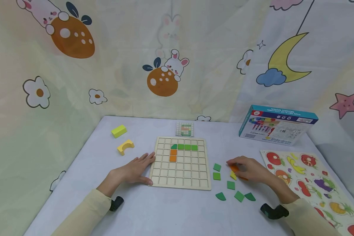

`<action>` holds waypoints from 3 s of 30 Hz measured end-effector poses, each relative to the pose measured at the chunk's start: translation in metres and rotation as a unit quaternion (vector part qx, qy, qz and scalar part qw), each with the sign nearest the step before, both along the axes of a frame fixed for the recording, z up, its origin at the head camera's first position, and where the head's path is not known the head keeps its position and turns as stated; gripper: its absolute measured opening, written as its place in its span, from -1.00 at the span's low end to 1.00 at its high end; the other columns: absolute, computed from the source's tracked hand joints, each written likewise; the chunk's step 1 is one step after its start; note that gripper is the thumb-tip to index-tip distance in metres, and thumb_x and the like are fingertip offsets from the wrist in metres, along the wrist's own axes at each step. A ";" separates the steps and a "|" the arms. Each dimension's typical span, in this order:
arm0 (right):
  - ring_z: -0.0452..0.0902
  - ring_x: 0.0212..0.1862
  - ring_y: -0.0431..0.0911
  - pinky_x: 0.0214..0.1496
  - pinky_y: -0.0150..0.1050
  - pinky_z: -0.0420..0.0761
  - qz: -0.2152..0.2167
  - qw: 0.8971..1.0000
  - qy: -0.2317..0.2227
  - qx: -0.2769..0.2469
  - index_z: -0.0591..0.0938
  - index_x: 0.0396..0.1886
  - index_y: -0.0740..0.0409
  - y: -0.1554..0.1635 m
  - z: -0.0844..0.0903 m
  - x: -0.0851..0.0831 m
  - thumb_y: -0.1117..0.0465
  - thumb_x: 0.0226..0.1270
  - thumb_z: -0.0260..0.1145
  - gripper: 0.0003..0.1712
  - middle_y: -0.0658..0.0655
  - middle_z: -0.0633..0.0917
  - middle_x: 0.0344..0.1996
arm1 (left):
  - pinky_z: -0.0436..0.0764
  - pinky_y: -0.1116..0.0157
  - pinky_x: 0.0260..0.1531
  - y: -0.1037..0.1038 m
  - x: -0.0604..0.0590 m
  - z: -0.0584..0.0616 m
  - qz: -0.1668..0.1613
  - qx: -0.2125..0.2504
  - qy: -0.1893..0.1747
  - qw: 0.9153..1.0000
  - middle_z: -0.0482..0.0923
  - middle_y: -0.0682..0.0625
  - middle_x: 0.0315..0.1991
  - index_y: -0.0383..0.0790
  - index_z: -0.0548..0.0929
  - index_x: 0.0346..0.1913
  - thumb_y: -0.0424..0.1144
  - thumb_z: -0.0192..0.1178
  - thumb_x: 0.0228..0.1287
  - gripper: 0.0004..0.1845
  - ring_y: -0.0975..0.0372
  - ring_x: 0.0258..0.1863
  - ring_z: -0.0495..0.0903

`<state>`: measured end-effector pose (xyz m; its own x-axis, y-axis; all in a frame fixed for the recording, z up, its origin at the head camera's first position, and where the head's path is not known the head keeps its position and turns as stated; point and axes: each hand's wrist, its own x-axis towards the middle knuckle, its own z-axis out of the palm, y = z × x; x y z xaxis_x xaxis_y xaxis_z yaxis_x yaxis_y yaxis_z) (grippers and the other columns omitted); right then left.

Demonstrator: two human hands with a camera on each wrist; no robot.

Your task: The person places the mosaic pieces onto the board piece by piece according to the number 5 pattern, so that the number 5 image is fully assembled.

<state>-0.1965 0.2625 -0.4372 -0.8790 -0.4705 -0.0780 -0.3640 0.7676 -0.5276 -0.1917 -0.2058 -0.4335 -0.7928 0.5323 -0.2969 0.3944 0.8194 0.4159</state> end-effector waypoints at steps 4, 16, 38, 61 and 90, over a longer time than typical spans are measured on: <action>0.50 0.17 0.16 0.19 0.12 0.56 -0.011 1.000 0.007 -0.002 0.63 0.13 0.11 0.000 -0.003 0.000 0.40 0.19 0.34 -0.53 0.16 0.65 0.10 | -0.03 -0.20 0.47 0.000 0.000 0.001 0.001 -0.002 0.000 1.000 -0.19 -0.09 0.59 -0.24 0.00 0.53 0.21 0.32 0.06 0.11 -0.09 0.56 -0.17; 0.55 0.02 -0.02 0.17 0.09 0.57 -0.041 0.998 0.049 -0.030 0.61 0.17 0.09 -0.050 0.003 -0.012 0.33 0.19 0.40 -0.50 0.04 0.70 -0.04 | -0.03 -0.21 0.46 0.000 0.002 0.004 0.004 0.001 -0.001 1.000 -0.18 -0.10 0.59 -0.26 0.00 0.53 0.18 0.33 0.07 0.11 -0.10 0.56 -0.17; 0.57 -0.05 -0.12 0.03 -0.22 0.61 0.015 0.998 0.045 -0.038 0.66 0.12 0.08 -0.200 -0.006 -0.039 0.33 0.20 0.40 -0.55 0.00 0.73 -0.01 | 0.02 -0.22 0.44 -0.001 0.001 0.000 -0.012 -0.001 0.014 1.000 -0.18 -0.11 0.59 -0.26 0.00 0.53 0.20 0.30 0.09 0.09 -0.11 0.55 -0.15; 0.57 -0.02 -0.13 0.02 -0.20 0.62 -0.025 0.995 0.073 -0.066 0.61 0.18 0.04 -0.170 -0.003 -0.025 0.33 0.22 0.36 -0.51 0.02 0.66 0.07 | 0.00 -0.19 0.46 0.001 0.004 0.001 0.000 -0.010 0.005 1.000 -0.20 -0.08 0.59 -0.22 0.00 0.53 0.20 0.33 0.07 0.10 -0.10 0.55 -0.15; 0.58 0.01 0.03 0.13 0.12 0.58 -0.097 0.994 0.049 0.000 0.52 0.25 0.16 0.025 -0.008 0.035 0.29 0.11 0.45 -0.36 0.08 0.72 -0.06 | -0.03 -0.19 0.47 -0.001 0.000 -0.001 -0.006 -0.003 0.004 1.000 -0.18 -0.07 0.59 -0.22 0.00 0.53 0.20 0.33 0.06 0.11 -0.09 0.56 -0.17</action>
